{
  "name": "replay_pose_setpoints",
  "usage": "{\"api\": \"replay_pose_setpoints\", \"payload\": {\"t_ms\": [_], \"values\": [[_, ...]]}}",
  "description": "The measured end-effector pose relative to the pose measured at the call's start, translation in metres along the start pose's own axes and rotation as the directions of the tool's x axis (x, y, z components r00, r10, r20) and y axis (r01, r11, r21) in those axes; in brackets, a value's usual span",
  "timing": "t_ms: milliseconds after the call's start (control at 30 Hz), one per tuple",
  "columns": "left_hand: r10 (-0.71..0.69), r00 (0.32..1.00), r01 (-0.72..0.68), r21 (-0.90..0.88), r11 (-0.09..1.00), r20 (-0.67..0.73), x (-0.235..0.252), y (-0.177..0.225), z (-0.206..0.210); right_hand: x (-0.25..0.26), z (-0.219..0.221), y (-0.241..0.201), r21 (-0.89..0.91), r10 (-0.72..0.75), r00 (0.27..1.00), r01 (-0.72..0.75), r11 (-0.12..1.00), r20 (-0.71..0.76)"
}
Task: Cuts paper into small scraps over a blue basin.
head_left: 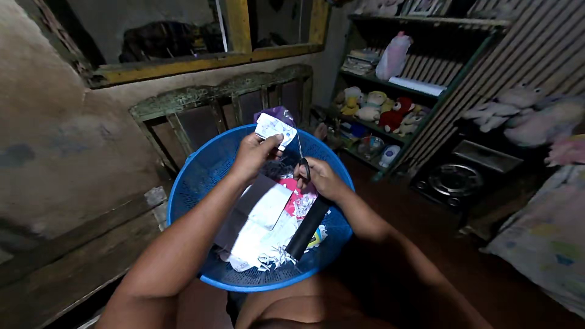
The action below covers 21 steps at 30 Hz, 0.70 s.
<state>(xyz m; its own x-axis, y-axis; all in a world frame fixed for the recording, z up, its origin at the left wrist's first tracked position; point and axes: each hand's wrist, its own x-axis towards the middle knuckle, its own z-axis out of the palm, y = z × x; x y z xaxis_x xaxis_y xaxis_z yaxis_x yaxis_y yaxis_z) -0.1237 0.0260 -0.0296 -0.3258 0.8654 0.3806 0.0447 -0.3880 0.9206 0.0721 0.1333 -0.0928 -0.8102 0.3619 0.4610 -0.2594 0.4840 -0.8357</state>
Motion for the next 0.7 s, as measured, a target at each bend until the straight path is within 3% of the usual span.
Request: {"api": "replay_pose_setpoints", "payload": {"t_ms": [700], "values": [[-0.051,0.998,0.052,-0.021,0.998,0.041,-0.0028,-0.0079,0.0051,0.0005,0.0019,-0.0052,0.027,0.07,0.997,-0.069,0.997,-0.035]]}}
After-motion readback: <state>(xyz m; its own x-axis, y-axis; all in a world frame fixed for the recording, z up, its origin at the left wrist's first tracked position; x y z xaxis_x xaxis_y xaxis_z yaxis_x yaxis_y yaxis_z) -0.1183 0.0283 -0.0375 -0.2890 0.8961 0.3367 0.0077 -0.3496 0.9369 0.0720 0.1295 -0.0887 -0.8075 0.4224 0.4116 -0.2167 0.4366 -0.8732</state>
